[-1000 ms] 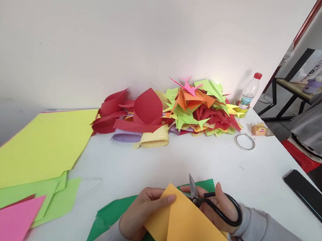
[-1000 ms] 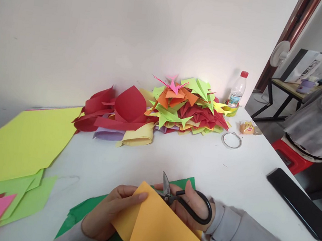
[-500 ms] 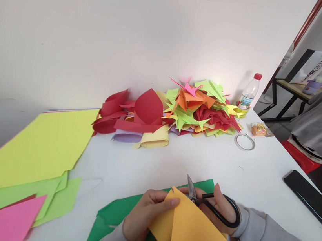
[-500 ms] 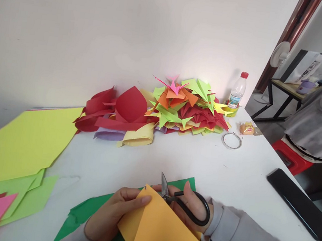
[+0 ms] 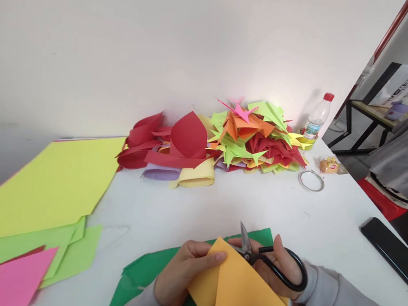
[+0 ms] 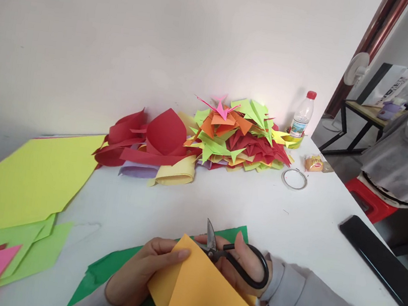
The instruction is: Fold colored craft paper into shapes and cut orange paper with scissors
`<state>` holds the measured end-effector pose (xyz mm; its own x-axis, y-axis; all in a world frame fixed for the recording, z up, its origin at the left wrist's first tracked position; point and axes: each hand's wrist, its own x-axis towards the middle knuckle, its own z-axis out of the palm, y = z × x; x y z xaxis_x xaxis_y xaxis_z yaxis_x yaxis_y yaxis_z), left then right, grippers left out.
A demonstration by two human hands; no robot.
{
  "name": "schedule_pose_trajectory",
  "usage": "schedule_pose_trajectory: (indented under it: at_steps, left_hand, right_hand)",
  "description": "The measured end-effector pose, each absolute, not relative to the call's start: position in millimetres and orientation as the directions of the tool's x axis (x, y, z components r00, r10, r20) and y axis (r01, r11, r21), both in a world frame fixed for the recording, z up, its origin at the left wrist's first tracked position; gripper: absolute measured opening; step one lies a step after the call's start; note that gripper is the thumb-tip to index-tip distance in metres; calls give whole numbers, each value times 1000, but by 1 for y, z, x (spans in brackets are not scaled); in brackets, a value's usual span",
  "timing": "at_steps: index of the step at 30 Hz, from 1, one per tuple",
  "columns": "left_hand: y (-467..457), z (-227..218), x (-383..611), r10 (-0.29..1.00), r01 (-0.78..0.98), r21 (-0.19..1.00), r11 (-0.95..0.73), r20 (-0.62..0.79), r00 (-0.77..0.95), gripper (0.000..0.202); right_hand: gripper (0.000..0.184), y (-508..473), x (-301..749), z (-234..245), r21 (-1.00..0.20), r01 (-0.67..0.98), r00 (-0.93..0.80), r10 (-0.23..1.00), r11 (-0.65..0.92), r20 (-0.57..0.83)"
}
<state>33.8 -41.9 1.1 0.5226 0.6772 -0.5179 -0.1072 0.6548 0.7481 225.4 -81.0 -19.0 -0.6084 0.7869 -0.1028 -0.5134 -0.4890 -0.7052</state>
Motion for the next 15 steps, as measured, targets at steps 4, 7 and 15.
schedule_pose_trajectory:
  at_steps: [4,7,15]
  left_hand:
    - [-43,1,35,672,-78,769,634,-499,547,31]
    - [-44,1,36,679,-83,769,633,-500,537,30]
    - [-44,-2,36,691,-78,769,634,-519,503,31]
  right_hand:
    - [83,-81,223,-17,-701,-520,-629,774,-488,-72]
    - [85,-81,223,-14,-696,-518,-627,774,-497,-86]
    - [90,-80,225,-16,-686,-517,-610,783,-512,-124]
